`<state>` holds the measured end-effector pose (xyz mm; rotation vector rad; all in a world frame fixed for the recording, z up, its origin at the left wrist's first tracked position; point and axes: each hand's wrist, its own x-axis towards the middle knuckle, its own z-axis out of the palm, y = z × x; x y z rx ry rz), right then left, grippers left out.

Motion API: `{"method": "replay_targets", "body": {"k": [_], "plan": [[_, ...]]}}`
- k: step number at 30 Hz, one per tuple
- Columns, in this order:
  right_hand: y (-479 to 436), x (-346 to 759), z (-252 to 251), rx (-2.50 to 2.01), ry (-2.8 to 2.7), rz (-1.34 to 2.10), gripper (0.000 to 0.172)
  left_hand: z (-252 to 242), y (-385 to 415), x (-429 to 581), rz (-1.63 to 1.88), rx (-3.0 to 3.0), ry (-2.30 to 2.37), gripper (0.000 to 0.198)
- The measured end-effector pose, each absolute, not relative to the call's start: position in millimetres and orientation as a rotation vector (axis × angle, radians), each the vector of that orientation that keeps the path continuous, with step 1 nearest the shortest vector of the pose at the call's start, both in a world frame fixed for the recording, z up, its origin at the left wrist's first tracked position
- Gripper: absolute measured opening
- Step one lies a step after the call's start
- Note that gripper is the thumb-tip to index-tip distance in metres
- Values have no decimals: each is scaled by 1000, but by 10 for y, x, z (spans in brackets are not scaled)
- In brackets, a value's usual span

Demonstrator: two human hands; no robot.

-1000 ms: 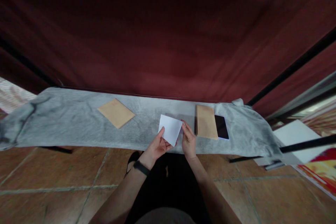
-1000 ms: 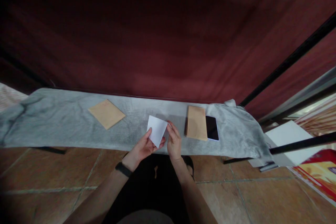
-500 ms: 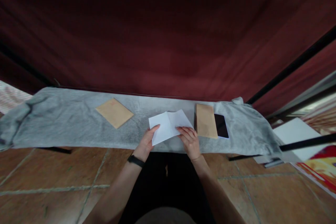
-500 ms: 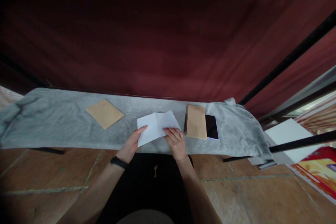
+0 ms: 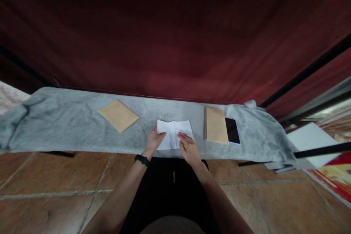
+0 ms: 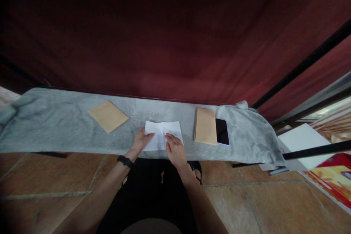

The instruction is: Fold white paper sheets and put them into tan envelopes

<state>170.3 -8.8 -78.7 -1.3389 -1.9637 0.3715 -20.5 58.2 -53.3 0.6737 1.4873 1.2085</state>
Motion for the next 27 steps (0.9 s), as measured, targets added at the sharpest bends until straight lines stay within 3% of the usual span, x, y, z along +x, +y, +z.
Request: {"method": "replay_targets", "body": {"k": [7, 13, 27], "plan": [[-8, 1538, -891, -1345, -2197, 300, 41, -399, 408, -125, 1198, 1338, 1788, 55], [-44, 1556, -939, -1357, -2213, 270, 39, -454, 289, 205, 939, 1550, 1200, 29], [-209, 1653, -827, -1362, -2186, 328, 38, -669, 731, 105, 812, 1656, 1152, 44]]}}
